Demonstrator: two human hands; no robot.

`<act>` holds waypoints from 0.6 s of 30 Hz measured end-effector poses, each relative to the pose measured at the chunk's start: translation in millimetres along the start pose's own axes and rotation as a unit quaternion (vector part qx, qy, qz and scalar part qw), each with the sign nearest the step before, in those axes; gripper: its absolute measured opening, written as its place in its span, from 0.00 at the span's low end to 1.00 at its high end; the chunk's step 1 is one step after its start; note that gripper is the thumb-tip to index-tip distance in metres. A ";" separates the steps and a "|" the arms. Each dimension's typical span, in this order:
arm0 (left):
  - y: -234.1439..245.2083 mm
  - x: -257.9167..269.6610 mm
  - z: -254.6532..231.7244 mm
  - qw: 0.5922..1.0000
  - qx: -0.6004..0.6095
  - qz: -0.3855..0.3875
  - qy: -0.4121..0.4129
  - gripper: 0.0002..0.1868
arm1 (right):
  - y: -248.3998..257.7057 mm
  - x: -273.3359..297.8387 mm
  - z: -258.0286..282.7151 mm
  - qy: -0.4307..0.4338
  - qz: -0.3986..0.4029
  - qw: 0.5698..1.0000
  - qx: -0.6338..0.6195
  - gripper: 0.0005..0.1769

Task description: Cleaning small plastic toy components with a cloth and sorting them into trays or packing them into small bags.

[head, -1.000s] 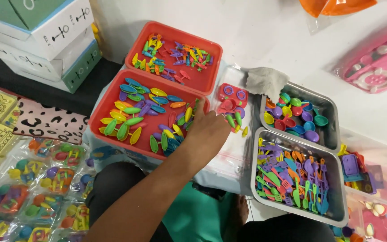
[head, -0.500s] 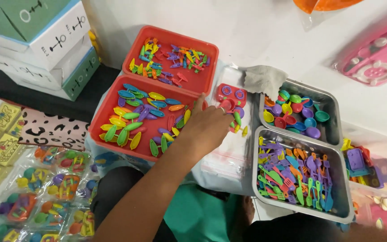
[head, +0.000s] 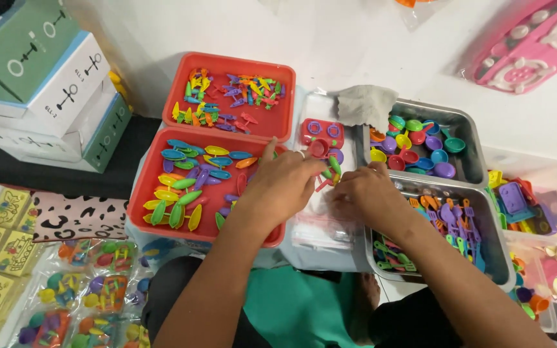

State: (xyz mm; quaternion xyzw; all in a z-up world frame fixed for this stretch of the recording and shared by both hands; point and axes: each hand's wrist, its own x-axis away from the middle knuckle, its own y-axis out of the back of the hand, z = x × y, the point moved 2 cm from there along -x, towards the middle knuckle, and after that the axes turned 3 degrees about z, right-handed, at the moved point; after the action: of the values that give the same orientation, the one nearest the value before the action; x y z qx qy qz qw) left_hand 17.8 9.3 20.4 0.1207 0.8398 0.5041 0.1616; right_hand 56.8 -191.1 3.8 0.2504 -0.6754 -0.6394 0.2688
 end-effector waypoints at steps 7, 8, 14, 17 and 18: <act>5.4 7.0 -12.9 0.997 0.019 0.070 0.004 0.28 | 40.2 1.6 -1.8 0.002 0.002 0.979 -0.203 0.05; 8.6 8.4 -17.5 0.994 0.019 0.109 0.004 0.40 | 45.9 1.2 -4.6 -0.004 -0.014 0.966 -0.258 0.04; -25.4 -9.4 -1.8 0.993 -0.069 0.081 0.056 0.41 | 39.2 1.6 -23.4 -0.043 -0.046 0.922 -0.382 0.04; -45.4 -15.1 13.6 0.991 -0.107 -0.072 -0.028 0.10 | 35.0 -0.2 -25.5 -0.035 -0.027 0.924 -0.380 0.04; -46.9 -13.5 15.1 0.991 -0.108 -0.072 -0.029 0.10 | 33.5 -3.2 -24.7 -0.035 -0.029 0.924 -0.380 0.04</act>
State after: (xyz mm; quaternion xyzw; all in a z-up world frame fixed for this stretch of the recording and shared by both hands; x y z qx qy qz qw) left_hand 34.2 -5.1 -25.8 0.0561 0.7817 0.5755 0.2338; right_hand 76.2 -205.0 38.0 0.1266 -0.3826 -0.8643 0.3010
